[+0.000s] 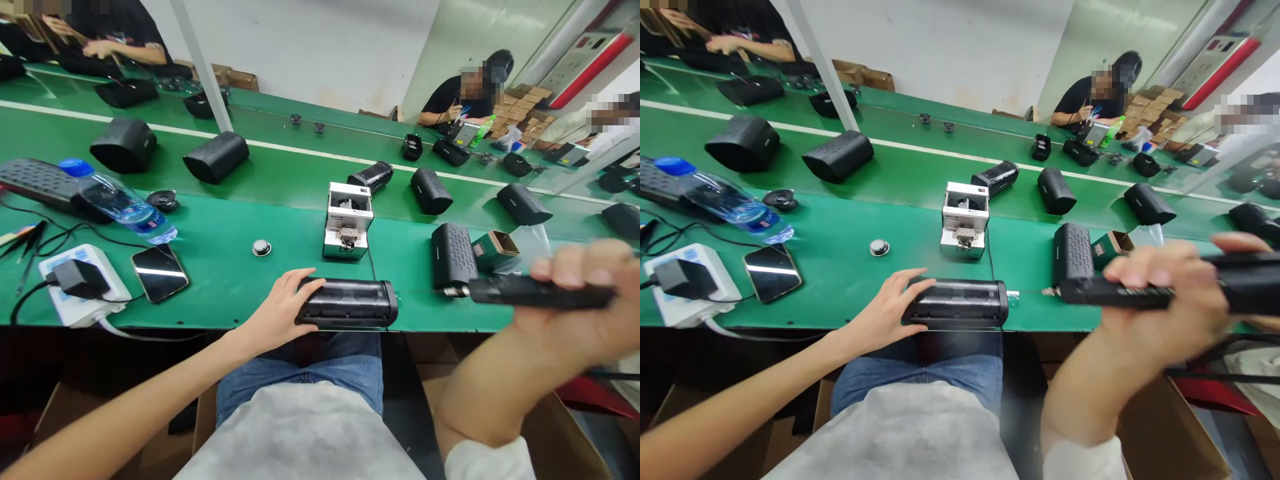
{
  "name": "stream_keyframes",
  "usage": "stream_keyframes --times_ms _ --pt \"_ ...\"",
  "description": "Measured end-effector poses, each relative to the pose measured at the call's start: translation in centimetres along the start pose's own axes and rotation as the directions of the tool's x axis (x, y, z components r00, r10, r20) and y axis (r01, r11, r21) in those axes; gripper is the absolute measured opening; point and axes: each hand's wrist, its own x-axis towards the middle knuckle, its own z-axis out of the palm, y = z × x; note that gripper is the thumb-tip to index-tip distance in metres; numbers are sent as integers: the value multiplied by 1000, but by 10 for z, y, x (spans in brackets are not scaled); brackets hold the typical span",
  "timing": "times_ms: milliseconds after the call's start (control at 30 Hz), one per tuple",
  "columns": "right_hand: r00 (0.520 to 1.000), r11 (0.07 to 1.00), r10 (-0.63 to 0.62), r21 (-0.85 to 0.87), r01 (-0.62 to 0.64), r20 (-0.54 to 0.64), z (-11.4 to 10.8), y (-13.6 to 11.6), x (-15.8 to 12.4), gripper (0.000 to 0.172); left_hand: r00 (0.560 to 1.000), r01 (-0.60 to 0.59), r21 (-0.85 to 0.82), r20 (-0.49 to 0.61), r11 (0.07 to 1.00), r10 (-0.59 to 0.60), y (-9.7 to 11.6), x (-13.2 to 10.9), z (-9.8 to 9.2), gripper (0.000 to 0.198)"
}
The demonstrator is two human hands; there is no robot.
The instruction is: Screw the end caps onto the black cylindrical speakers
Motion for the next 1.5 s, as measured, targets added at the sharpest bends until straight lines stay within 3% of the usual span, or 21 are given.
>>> stream_keyframes --times_ms 33,100,167,233,333,500,700,967,1033,1167,1200,1233,1300,1367,1433,1500 --pt "963 976 -209 -21 216 172 22 16 4 38 999 47 -88 -6 995 -48 -5 -4 2 118" --pt "825 891 -446 91 444 347 60 55 12 28 993 115 -253 2 961 -118 -16 -8 7 131" --pt "758 872 -464 86 482 457 90 95 18 27 990 129 -354 0 926 -138 -24 -8 15 130" --pt "727 874 -435 53 484 531 111 127 20 32 993 95 -404 -31 910 -117 -28 -6 23 123" --pt "712 883 -371 -10 468 597 129 156 18 40 994 45 -451 -65 892 -83 -32 -5 32 121" --pt "737 898 -325 -52 437 592 139 176 20 39 995 62 -494 -42 867 -96 -37 -8 42 139" --pt "761 882 -355 -75 465 543 142 186 30 40 993 103 -523 1 846 -120 -37 -6 42 148" --pt "721 868 -354 -78 491 596 140 183 29 43 992 101 -544 -7 833 -125 -36 -5 42 142" --pt "659 893 -281 -62 446 697 142 180 32 46 992 103 -545 -6 832 -126 -36 -4 43 141" --pt "402 932 -88 -68 357 911 150 182 41 50 993 91 -529 -15 844 -117 -36 -4 43 138" --pt "396 921 -94 -71 383 914 153 185 42 52 993 89 -519 -21 850 -117 -35 -4 43 137" --pt "438 900 -132 -78 430 889 154 188 42 54 993 88 -507 -27 857 -118 -35 -4 43 136" --pt "586 837 -260 -124 533 767 155 193 40 57 992 89 -488 -39 868 -124 -34 -3 43 135" --pt "688 778 -369 -198 597 625 152 196 35 59 991 92 -479 -43 873 -127 -33 -3 43 133" --pt "703 737 -397 -250 627 590 146 194 30 59 991 93 -476 -40 875 -127 -32 -3 43 131" --pt "674 700 -392 -272 660 626 139 192 28 60 992 90 -474 -39 876 -123 -32 -3 44 131"
